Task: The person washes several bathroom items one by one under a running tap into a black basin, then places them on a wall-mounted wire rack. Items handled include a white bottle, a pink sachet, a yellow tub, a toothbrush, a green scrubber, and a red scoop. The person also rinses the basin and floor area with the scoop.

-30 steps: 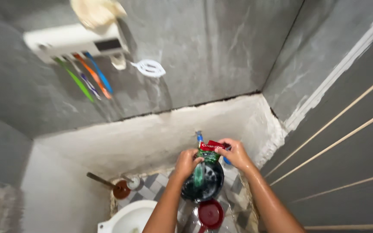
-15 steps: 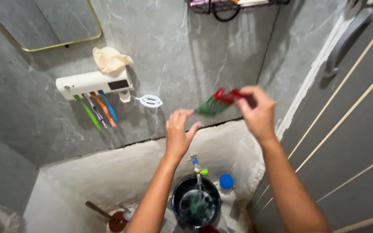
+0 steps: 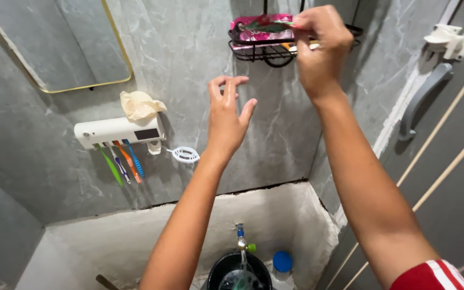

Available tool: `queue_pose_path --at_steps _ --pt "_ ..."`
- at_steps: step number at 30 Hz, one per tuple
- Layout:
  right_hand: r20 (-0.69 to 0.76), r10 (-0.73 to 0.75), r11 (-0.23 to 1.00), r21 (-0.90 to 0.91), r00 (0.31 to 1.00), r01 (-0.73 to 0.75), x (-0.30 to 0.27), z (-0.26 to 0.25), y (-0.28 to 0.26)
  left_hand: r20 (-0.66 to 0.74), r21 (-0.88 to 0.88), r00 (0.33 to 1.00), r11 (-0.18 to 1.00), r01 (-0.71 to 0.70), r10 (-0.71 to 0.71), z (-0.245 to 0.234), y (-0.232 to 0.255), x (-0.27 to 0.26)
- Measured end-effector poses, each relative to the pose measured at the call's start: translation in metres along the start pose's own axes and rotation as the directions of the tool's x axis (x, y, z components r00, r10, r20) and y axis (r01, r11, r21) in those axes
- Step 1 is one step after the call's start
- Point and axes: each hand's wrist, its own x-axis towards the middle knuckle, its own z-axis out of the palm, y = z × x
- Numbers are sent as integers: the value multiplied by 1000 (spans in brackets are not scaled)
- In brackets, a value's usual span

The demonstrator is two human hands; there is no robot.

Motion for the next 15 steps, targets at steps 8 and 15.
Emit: queue_pose_path --at_steps 8,15 --pt "131 -75 995 -54 989 82 4 38 50 79 -17 994 997 75 -73 9 -28 15" --pt "225 84 996 -25 971 -81 -2 45 50 67 -13 994 996 84 -83 15 -41 18"
